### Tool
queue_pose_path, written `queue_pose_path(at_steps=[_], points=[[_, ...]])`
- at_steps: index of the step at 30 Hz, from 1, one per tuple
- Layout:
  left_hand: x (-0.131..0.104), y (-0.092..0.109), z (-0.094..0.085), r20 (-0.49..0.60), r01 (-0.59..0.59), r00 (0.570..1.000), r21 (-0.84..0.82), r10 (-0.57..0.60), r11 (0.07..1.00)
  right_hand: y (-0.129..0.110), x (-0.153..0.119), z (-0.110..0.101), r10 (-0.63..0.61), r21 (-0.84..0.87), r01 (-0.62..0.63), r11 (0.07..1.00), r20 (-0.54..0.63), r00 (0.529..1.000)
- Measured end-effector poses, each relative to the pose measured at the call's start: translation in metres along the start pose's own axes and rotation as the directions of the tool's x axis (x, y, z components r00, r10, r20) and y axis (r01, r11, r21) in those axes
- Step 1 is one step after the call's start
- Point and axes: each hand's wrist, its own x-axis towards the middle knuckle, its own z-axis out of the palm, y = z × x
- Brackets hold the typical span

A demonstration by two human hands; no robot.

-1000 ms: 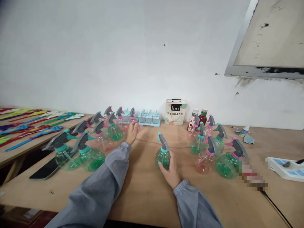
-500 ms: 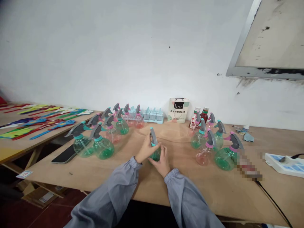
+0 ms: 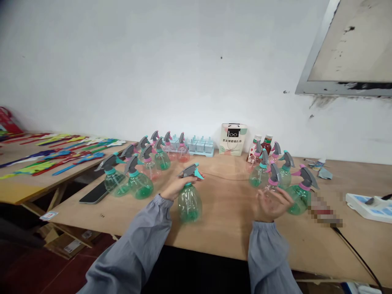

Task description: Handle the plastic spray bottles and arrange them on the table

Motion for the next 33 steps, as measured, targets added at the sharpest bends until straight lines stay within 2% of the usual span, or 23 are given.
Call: queue_pose_path(at_steps=[2, 3, 6, 10, 14, 17, 20, 27, 30, 33], points=[[-0.003, 0.004, 0.000, 0.050, 0.029, 0.998, 0.001, -0.029, 1.000, 0.008, 0.012, -0.011, -0.095, -0.107, 0.072, 0.992, -0.228, 0.969], [-0.004, 0.005, 0.000, 0.073, 0.045, 0.996, -0.013, -0.044, 0.999, 0.012, 0.016, -0.014, -0.132, -0.161, 0.092, 0.983, -0.261, 0.956], [-0.005, 0.008, 0.002, 0.103, 0.073, 0.993, -0.073, -0.065, 0.995, 0.026, 0.020, -0.014, -0.107, -0.265, 0.066, 0.962, -0.143, 0.984], [-0.006, 0.011, 0.003, 0.054, 0.064, 0.997, -0.105, -0.059, 0.992, 0.047, 0.016, -0.005, 0.061, -0.302, -0.075, 0.950, -0.056, 0.997], [-0.007, 0.011, 0.004, 0.085, 0.046, 0.996, -0.120, -0.036, 0.992, 0.053, 0.011, 0.001, 0.242, -0.192, -0.234, 0.953, 0.022, 0.970], [-0.005, 0.009, 0.003, 0.016, 0.023, 1.000, -0.173, -0.021, 0.985, 0.047, 0.006, 0.005, 0.367, -0.131, -0.353, 0.926, 0.106, 0.924], [-0.003, 0.008, 0.000, -0.091, -0.024, 0.996, -0.212, 0.004, 0.977, 0.037, -0.003, 0.012, 0.365, -0.078, -0.357, 0.931, 0.175, 0.914], [-0.010, 0.018, -0.001, 0.096, -0.065, 0.992, -0.129, 0.078, 0.990, 0.017, -0.030, 0.027, 0.325, 0.052, -0.367, 0.929, 0.360, 0.875], [-0.009, 0.018, -0.002, 0.085, -0.047, 0.995, -0.114, 0.057, 0.992, 0.014, -0.039, 0.028, 0.294, 0.094, -0.360, 0.928, 0.407, 0.865], [-0.006, 0.013, -0.005, 0.017, -0.077, 0.997, -0.135, 0.080, 0.988, 0.014, -0.045, 0.028, 0.264, 0.103, -0.342, 0.934, 0.446, 0.855]])
